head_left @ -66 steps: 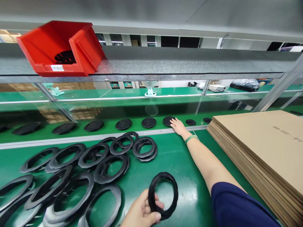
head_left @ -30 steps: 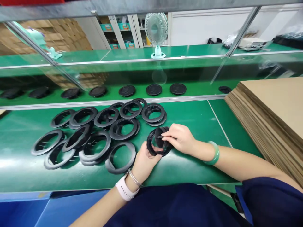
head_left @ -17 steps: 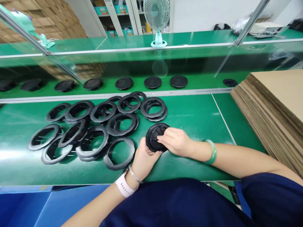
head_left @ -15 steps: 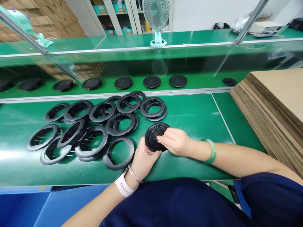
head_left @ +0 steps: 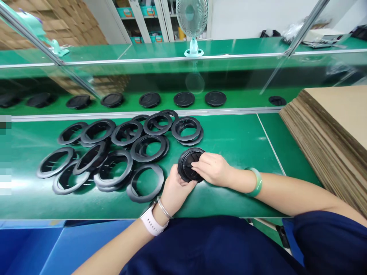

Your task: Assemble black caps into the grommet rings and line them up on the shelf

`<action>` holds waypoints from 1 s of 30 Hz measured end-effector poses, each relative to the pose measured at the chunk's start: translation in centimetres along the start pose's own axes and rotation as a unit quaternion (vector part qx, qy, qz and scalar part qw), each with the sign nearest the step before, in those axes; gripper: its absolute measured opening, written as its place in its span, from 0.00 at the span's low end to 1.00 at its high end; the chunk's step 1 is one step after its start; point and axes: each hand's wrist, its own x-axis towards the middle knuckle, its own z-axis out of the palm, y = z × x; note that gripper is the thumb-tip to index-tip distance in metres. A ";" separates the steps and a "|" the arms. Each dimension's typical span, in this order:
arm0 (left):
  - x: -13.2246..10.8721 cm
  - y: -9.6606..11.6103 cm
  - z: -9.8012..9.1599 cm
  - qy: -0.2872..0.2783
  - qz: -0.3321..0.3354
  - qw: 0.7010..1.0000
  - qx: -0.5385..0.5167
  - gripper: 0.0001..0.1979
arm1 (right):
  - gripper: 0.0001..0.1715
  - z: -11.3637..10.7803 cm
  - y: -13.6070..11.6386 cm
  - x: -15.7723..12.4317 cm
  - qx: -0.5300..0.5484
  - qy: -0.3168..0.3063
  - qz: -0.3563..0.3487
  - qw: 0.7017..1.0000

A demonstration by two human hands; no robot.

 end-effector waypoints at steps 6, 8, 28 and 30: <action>-0.2 0.3 0.1 0.007 -0.002 1.000 0.030 0.23 | 0.11 0.0 -0.2 0.0 0.042 -0.020 0.049 0.998; -0.3 0.3 0.1 0.011 -0.001 0.999 0.038 0.23 | 0.11 0.0 -0.3 0.0 0.052 -0.027 0.056 0.997; 0.0 0.1 0.2 0.024 0.007 1.000 -0.008 0.27 | 0.18 -0.4 -1.0 0.5 0.028 -0.085 0.078 0.993; 0.1 0.0 0.1 0.034 0.018 0.998 -0.039 0.27 | 0.22 -0.9 -0.7 0.7 0.069 -0.022 0.137 0.988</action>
